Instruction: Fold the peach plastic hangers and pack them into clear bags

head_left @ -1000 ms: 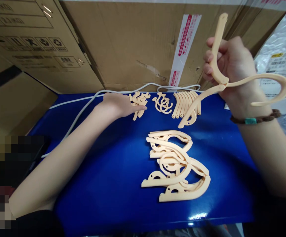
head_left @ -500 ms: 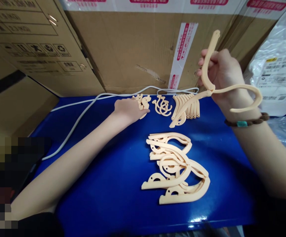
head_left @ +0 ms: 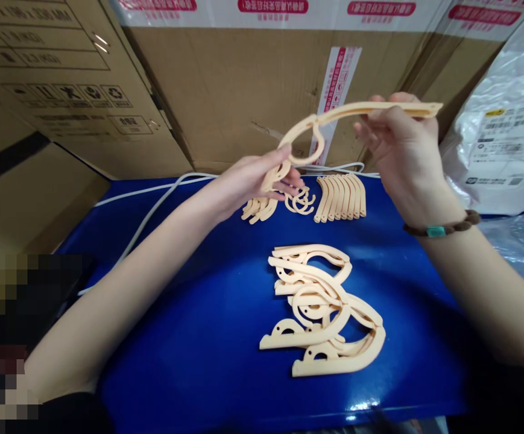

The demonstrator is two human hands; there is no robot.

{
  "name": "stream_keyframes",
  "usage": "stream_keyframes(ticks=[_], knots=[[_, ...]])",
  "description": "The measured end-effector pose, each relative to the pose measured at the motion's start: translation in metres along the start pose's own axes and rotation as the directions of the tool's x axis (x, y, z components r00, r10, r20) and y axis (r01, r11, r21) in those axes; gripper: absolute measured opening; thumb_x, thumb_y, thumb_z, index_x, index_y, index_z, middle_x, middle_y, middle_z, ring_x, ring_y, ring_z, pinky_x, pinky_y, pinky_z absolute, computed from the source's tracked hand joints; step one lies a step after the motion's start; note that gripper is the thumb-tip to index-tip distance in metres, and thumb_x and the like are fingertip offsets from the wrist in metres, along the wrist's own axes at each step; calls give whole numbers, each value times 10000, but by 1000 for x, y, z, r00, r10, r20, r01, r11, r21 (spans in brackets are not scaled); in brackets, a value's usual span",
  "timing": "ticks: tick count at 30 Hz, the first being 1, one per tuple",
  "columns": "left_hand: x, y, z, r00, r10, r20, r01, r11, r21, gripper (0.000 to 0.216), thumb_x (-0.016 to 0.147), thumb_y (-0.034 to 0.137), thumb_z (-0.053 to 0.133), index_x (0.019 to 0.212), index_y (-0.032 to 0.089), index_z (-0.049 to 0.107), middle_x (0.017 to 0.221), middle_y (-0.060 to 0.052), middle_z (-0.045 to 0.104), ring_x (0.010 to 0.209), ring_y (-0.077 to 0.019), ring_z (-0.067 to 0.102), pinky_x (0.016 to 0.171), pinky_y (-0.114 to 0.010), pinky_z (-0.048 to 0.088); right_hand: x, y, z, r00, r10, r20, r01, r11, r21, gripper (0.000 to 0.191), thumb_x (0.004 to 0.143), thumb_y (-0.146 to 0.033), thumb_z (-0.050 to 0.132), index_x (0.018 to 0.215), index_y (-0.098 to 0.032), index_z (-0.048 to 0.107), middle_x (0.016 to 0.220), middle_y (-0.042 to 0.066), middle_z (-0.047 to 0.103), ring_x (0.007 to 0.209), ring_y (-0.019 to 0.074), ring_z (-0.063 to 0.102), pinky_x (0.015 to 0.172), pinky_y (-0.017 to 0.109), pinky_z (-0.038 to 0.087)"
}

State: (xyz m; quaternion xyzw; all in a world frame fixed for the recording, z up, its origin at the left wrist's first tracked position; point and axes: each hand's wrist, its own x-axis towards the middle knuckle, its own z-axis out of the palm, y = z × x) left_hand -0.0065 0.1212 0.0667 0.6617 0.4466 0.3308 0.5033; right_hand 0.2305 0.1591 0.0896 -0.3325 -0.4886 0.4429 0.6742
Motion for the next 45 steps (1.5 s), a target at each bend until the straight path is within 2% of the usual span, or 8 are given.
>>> stream_keyframes(ticks=[6,10,16,20,24,31,38,45], knots=[[-9,14,7,993,33,-110,-57,974,-221,327,993,254,454,1261,181,626,1359,-70,683,1193,-219,697,979,-332,588,-7,-5,-1,971,-132,201,180,954,-239,249,667,-117,854,741,-230,645,947,7,718,882,133,649,755,234,552],[-8,10,5,996,-2,-92,-20,970,-243,425,956,260,492,1354,134,570,1323,-119,708,1076,-231,747,923,-344,626,-12,-4,2,925,-1,379,146,924,-353,177,761,-270,836,861,-239,693,1035,1,717,879,129,651,757,254,565],[-8,6,4,973,-109,201,165,943,-288,594,885,129,549,1474,185,491,1172,-113,774,784,-172,784,690,-251,637,-13,21,2,926,114,361,85,867,-492,274,763,-241,825,969,-264,646,856,-13,703,613,128,595,489,261,460],[-7,1,4,925,-195,327,290,918,-272,620,900,175,592,1495,121,428,1148,-187,767,553,-136,712,398,-180,492,-22,24,4,879,43,474,335,653,-680,135,955,-320,635,1038,-235,700,846,17,724,659,152,632,628,310,500],[-5,-4,2,892,-137,431,292,902,-318,570,861,164,603,1424,166,522,1113,-134,773,573,-124,703,399,-155,482,-31,20,8,824,17,566,508,417,-753,264,996,-322,583,1160,-197,747,946,67,775,829,209,701,771,342,495],[-2,-6,13,918,-182,353,353,780,-517,211,957,229,596,1126,137,680,834,-42,697,432,-34,499,313,-110,321,-34,19,13,823,63,565,545,196,-815,390,1031,-356,502,1328,-191,695,1109,92,781,869,232,705,762,354,461],[-1,-5,10,959,-140,247,252,819,-516,464,906,95,594,1367,139,629,1233,-130,726,736,-143,741,509,-182,574,-28,18,6,832,119,542,541,43,-840,382,1030,-380,452,1286,-175,646,1063,101,777,874,253,695,733,356,441],[2,-14,15,980,-112,163,176,870,-460,509,840,72,673,1336,190,658,1326,-108,692,973,-180,725,560,-160,540,-31,17,9,840,194,506,541,-229,-809,477,1075,-373,287,1348,-160,614,1043,155,756,902,301,703,713,364,411]])
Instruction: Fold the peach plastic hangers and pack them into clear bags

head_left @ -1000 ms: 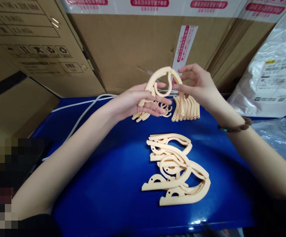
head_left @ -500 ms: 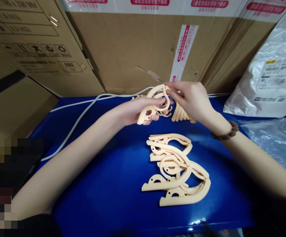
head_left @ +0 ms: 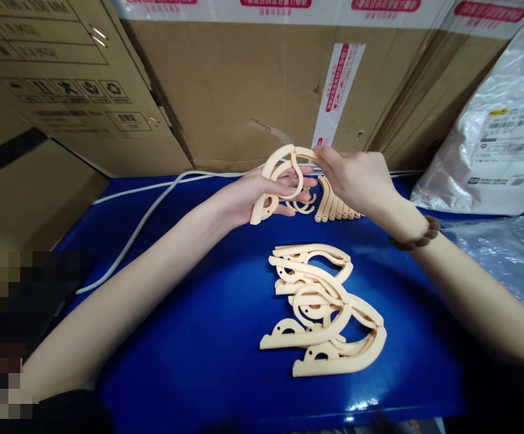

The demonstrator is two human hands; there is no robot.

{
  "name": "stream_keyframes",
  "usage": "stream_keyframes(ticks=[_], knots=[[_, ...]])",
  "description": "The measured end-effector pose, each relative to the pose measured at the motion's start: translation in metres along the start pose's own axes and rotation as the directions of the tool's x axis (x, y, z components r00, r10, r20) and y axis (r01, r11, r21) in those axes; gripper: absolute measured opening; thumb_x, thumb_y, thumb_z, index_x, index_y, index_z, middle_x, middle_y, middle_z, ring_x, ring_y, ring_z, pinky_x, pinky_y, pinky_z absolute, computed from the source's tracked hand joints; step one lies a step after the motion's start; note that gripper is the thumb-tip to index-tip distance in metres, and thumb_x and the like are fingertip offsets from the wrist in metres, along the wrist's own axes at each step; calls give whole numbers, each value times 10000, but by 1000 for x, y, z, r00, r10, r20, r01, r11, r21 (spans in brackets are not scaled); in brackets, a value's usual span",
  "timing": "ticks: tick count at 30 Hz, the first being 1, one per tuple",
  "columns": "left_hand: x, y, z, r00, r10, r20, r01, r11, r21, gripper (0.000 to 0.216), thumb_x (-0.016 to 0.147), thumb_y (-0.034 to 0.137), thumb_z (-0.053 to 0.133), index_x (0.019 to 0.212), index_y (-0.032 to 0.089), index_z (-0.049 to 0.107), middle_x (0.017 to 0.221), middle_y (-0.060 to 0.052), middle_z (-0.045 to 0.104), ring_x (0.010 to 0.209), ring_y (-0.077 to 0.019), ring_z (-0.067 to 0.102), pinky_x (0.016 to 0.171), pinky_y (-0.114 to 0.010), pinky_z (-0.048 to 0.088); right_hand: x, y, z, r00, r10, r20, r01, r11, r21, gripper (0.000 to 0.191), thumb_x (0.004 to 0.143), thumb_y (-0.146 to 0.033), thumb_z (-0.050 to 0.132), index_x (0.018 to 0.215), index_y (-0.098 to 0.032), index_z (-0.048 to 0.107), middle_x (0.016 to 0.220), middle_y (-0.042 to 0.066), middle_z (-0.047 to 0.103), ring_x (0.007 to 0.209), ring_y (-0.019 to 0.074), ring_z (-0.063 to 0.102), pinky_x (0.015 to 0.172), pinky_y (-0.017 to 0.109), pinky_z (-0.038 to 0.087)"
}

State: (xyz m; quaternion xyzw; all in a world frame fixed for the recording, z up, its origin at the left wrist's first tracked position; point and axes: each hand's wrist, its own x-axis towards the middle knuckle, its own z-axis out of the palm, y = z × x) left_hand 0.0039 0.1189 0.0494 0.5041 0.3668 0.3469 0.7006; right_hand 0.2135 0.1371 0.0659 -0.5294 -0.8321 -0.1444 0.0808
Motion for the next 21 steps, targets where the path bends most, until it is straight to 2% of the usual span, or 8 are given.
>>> stream_keyframes(ticks=[5,8,10,12,14,16,19,21], knots=[[2,-3,4,997,-3,-72,5,999,36,500,784,13,642,1272,120,661,1267,-137,692,738,-94,645,487,-151,433,3,4,-4,998,-10,66,3,994,113,508,1071,-419,281,1315,-206,672,1032,131,756,900,294,696,731,363,405],[3,-6,3,989,63,-134,-13,938,347,536,770,-30,572,1274,135,648,1232,-119,691,718,-95,630,500,-161,435,7,14,-5,989,-45,142,-1,951,309,462,1056,-403,342,1237,-212,722,924,85,752,834,237,677,714,324,403],[4,-10,1,968,160,-192,-12,797,604,570,748,-67,524,1261,147,648,1196,-103,690,725,-108,634,502,-165,439,10,24,-3,972,-49,230,-55,904,424,421,1038,-398,399,1148,-200,753,716,45,690,691,192,634,671,302,403],[5,-13,2,957,183,-226,29,712,701,577,753,-86,477,1255,150,637,1190,-96,680,726,-114,639,482,-159,444,12,34,1,955,19,296,-160,872,462,395,1021,-391,432,1097,-182,758,605,18,628,570,162,578,633,295,408],[6,-13,5,962,128,-240,69,739,670,552,807,-71,458,1288,158,604,1223,-99,665,750,-121,660,464,-153,471,13,40,7,944,135,301,-255,877,408,377,1002,-369,452,1096,-163,753,642,37,668,567,164,591,634,302,428],[5,-10,8,965,114,-237,61,778,625,455,887,-5,490,1305,147,585,1259,-117,650,827,-142,687,472,-154,518,13,41,15,940,215,264,-290,911,292,370,976,-360,481,1110,-151,756,807,99,750,704,210,666,683,322,460],[4,-6,12,967,106,-230,47,816,577,305,973,140,528,1269,124,598,1265,-142,648,901,-173,703,476,-156,548,11,37,26,946,247,211,-280,950,142,382,960,-346,488,1107,-139,773,1037,174,773,940,300,703,777,370,490],[3,-5,13,968,84,-236,62,833,551,284,994,162,496,1252,131,612,1247,-139,663,880,-166,714,478,-147,545,10,33,32,948,249,200,-275,954,115,397,968,-308,457,1112,-119,775,1070,200,768,987,326,703,819,396,494]])
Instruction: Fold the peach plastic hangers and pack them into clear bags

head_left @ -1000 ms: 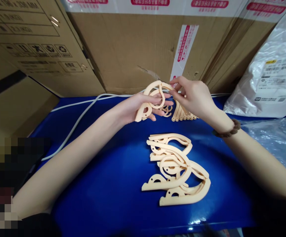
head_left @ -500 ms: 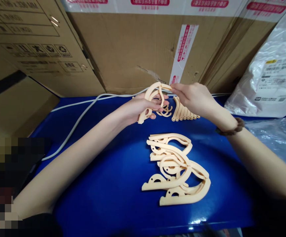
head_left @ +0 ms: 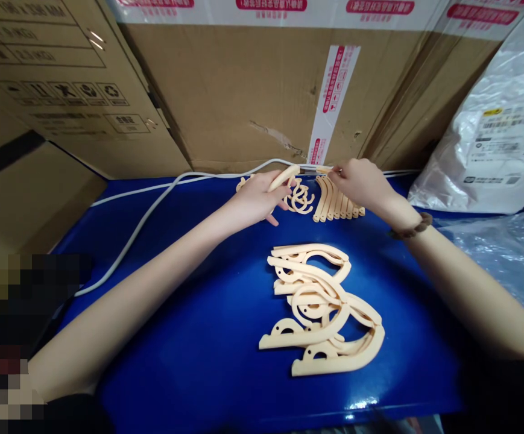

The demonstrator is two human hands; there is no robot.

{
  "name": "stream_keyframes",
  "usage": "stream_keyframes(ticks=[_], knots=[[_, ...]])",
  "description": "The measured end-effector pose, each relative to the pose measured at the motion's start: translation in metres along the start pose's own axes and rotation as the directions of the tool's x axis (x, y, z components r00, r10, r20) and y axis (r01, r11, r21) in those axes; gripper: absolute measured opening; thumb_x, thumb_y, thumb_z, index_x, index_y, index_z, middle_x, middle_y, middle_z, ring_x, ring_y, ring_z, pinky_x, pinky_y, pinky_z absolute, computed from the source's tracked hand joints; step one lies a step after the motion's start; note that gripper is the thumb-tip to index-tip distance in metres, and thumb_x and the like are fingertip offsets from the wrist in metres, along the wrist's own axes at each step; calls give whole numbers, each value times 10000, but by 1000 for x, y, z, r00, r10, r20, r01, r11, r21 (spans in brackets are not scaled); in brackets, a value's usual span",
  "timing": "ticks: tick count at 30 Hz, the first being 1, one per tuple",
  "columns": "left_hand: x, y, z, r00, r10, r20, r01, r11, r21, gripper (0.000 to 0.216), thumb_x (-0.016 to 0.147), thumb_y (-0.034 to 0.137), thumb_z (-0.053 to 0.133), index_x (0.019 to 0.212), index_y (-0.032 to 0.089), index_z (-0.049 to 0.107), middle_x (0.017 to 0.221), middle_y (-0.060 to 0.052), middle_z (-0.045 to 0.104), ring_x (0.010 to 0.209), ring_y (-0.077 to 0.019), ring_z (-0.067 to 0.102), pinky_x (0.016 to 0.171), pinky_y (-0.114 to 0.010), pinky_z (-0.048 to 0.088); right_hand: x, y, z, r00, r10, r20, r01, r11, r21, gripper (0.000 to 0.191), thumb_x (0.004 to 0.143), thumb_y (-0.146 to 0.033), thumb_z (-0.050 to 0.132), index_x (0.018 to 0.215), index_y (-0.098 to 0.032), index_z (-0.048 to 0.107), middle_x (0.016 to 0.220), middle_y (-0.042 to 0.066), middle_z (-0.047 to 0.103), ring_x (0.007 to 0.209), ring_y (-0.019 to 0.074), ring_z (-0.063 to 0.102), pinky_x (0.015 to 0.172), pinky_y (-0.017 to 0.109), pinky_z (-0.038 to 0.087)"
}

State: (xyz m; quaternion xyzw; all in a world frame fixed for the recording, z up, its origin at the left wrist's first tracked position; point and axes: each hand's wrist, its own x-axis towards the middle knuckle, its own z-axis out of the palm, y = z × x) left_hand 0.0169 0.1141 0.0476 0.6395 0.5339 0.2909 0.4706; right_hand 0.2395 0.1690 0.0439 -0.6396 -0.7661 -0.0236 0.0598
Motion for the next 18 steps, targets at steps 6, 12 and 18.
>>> stream_keyframes(ticks=[6,12,18], knots=[[-2,1,-1,999,-28,23,30,997,-73,332,977,128,478,1280,128,614,1199,-136,713,883,-187,744,497,-175,574,-2,-9,7,999,-36,1,36,999,-6,422,983,-283,420,1067,-71,776,1090,253,755,1007,349,698,844,415,488],[1,-1,-3,999,16,-38,-19,997,-79,329,905,69,545,1204,138,663,1152,-110,707,1001,-220,724,507,-168,582,-4,-19,11,999,-35,20,36,999,-7,379,967,-246,433,1083,-72,750,1101,260,742,1018,361,698,846,416,488],[-1,2,-4,1000,-4,-24,2,999,-43,318,915,89,550,1207,140,664,1064,-100,699,996,-222,715,495,-164,571,-7,-23,12,999,-1,33,2,999,-39,326,928,-210,467,1056,-82,738,1091,245,742,1007,351,694,815,399,491]])
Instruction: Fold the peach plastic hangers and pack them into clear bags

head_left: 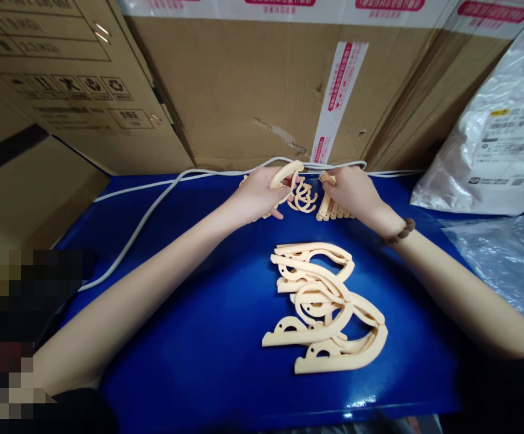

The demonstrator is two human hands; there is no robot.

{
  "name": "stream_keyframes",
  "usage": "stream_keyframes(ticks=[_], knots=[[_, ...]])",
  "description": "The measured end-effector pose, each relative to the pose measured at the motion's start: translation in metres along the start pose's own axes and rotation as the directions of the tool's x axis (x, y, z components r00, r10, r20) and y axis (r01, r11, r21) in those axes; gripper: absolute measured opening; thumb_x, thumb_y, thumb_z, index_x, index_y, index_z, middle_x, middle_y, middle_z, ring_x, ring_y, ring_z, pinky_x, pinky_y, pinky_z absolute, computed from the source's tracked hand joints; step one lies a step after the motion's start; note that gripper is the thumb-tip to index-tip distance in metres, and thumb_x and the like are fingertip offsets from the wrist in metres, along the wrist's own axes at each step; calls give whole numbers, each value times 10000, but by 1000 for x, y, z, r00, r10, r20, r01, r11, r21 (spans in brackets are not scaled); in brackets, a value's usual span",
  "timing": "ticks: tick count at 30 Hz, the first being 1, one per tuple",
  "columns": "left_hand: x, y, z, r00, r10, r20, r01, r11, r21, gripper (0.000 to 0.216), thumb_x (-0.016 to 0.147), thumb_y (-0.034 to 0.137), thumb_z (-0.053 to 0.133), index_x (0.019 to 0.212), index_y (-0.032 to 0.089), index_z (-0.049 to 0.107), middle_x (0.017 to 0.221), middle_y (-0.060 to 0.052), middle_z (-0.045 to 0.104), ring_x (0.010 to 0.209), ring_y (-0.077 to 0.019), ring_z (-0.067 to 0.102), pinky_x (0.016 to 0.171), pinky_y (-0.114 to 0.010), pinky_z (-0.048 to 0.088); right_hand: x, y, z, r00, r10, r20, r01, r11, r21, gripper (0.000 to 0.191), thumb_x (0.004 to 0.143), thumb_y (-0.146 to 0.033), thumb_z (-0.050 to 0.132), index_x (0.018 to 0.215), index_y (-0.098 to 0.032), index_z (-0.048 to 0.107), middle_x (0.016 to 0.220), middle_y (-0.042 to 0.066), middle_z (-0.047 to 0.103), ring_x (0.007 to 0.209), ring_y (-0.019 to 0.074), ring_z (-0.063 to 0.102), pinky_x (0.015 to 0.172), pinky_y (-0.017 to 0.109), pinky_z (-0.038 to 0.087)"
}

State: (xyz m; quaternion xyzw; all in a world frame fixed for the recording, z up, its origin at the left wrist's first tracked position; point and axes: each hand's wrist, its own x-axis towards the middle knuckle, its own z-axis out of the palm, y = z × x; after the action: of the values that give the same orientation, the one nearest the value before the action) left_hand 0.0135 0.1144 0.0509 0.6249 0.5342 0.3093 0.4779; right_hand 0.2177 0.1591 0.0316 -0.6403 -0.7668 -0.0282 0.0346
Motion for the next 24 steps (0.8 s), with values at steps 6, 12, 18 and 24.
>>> stream_keyframes(ticks=[6,12,18,24], knots=[[3,-2,-1,1000,7,-27,-8,999,-51,237,909,110,577,1119,147,678,1136,-105,684,952,-208,709,510,-178,571,-1,0,-2,1000,3,14,-2,1000,-23,327,927,-209,471,1072,-74,732,1105,262,734,1026,371,690,820,411,484],[5,-6,-5,999,19,-39,-21,997,-68,217,894,122,589,1079,161,694,1137,-104,678,920,-203,696,527,-190,559,1,4,-1,1000,-11,13,12,999,-41,392,950,-279,454,1130,-79,739,1111,253,738,1009,370,686,811,418,479],[6,-8,-9,996,51,-68,-57,994,-91,218,869,104,633,1064,169,705,1155,-94,660,902,-188,702,565,-194,554,2,6,1,1000,3,1,-3,999,-53,403,949,-300,459,1126,-91,754,1082,250,744,993,383,685,788,432,483],[6,-8,-9,998,24,-55,-26,999,-38,216,889,140,610,1085,174,695,1096,-93,684,913,-206,701,531,-199,534,2,6,0,1000,8,1,-7,999,-50,409,971,-313,446,1121,-88,753,1090,257,741,1004,383,687,792,431,482]])
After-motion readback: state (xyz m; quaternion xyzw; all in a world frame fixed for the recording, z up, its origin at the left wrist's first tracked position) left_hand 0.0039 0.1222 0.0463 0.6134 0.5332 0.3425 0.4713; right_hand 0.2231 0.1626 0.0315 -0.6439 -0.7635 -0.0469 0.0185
